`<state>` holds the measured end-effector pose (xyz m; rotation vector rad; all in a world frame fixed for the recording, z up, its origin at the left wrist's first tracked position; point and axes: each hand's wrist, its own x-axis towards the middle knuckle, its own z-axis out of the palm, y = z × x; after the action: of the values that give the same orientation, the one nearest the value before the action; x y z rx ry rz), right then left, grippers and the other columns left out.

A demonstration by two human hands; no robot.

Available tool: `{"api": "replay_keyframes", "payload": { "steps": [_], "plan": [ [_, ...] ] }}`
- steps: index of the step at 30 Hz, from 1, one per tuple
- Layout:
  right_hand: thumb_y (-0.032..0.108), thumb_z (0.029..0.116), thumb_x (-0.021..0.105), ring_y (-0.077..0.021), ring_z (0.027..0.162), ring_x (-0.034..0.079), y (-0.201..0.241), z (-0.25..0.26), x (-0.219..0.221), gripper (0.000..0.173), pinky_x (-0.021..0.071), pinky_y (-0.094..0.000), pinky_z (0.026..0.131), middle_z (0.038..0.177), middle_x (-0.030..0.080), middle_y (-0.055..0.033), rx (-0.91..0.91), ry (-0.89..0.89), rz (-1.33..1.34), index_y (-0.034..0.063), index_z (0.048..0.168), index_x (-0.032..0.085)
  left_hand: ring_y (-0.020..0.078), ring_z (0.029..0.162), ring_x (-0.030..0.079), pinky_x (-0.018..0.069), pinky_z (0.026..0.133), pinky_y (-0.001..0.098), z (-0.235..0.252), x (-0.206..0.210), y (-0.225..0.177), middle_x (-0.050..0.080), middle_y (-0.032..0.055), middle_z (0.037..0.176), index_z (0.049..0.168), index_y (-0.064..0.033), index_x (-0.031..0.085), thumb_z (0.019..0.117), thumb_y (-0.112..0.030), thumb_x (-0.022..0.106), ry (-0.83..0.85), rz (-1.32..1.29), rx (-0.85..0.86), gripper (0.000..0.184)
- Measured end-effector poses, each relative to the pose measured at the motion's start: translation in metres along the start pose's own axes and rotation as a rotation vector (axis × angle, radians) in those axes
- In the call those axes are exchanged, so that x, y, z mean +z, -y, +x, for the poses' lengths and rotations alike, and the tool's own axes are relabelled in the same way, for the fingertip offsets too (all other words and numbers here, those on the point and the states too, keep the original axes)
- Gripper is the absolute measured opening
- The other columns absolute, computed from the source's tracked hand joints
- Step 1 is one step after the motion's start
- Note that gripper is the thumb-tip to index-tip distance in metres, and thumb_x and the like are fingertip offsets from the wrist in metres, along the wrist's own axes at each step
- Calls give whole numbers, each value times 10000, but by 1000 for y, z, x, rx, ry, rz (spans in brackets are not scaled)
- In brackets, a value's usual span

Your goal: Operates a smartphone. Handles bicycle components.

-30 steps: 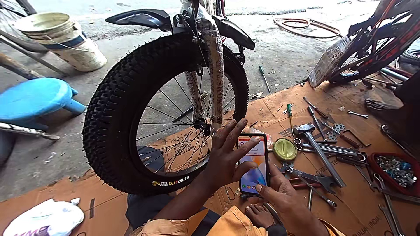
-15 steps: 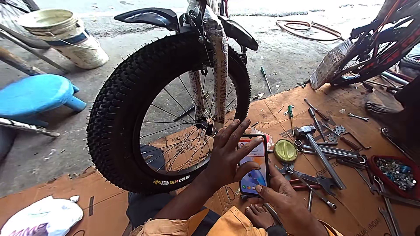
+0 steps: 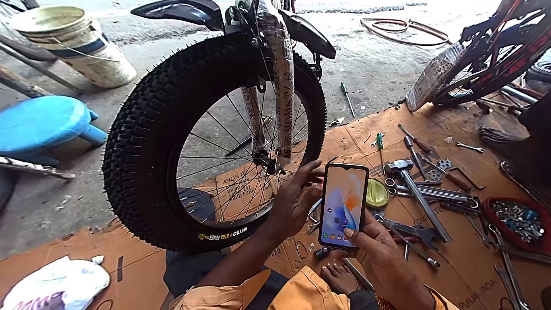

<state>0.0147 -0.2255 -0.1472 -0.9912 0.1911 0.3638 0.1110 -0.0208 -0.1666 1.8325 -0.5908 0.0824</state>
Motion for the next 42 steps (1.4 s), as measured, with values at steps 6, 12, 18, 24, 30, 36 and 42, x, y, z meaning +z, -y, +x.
{"api": "replay_keyframes", "payload": {
  "steps": [6, 12, 18, 24, 30, 36, 42],
  "plan": [
    [357, 1103, 436, -391, 1057, 695, 0, 1, -5, 481, 636, -503, 783, 1291, 599, -289, 13, 11, 79, 52, 1475, 426, 185, 1089, 674, 594, 939, 368, -3, 3, -1, 669, 98, 1224, 1564, -48, 366, 1103, -294, 380, 126, -228, -5, 523],
    [438, 1084, 461, -381, 1073, 695, -2, 1, -7, 547, 640, -488, 777, 1296, 603, -280, 38, 54, 85, 53, 1471, 420, 204, 1015, 676, 601, 865, 368, -3, 3, 1, 667, 104, 1192, 1613, -120, 296, 1087, -291, 399, 105, -266, -84, 562],
    [372, 1100, 444, -385, 1070, 695, -4, 3, -5, 524, 640, -495, 775, 1311, 599, -273, 61, 79, 49, 73, 1524, 379, 234, 1088, 673, 607, 901, 389, -3, 6, 2, 624, 118, 1315, 1617, -142, 279, 1083, -281, 421, 115, -366, -96, 570],
    [311, 1114, 424, -384, 1077, 690, -4, 2, -2, 479, 635, -503, 797, 1304, 606, -268, 61, 79, 11, 94, 1539, 390, 230, 1097, 670, 607, 901, 383, -1, 8, 1, 597, 97, 1365, 1603, -153, 298, 1025, -190, 545, 109, -357, -133, 629],
    [323, 1113, 411, -391, 1090, 684, -6, 2, 0, 488, 624, -527, 843, 1309, 603, -265, 81, 81, -6, 77, 1533, 379, 252, 1074, 679, 614, 880, 398, -4, 10, 6, 611, 116, 1332, 1555, -134, 349, 1002, -131, 562, 85, -419, -173, 592],
    [335, 1113, 401, -388, 1092, 686, -5, 1, -3, 485, 627, -514, 842, 1308, 604, -269, 77, 81, 8, 55, 1509, 386, 264, 1130, 657, 607, 905, 412, -5, 14, 6, 571, 126, 1381, 1586, -143, 278, 955, -111, 573, 123, -459, -145, 697],
    [308, 1112, 421, -387, 1083, 688, -6, 2, -2, 478, 632, -517, 828, 1301, 604, -260, 67, 80, -26, 59, 1518, 376, 279, 1138, 655, 612, 906, 422, -5, 19, 6, 570, 128, 1377, 1577, -161, 281, 946, -42, 618, 107, -487, -162, 725]
  ]
}}
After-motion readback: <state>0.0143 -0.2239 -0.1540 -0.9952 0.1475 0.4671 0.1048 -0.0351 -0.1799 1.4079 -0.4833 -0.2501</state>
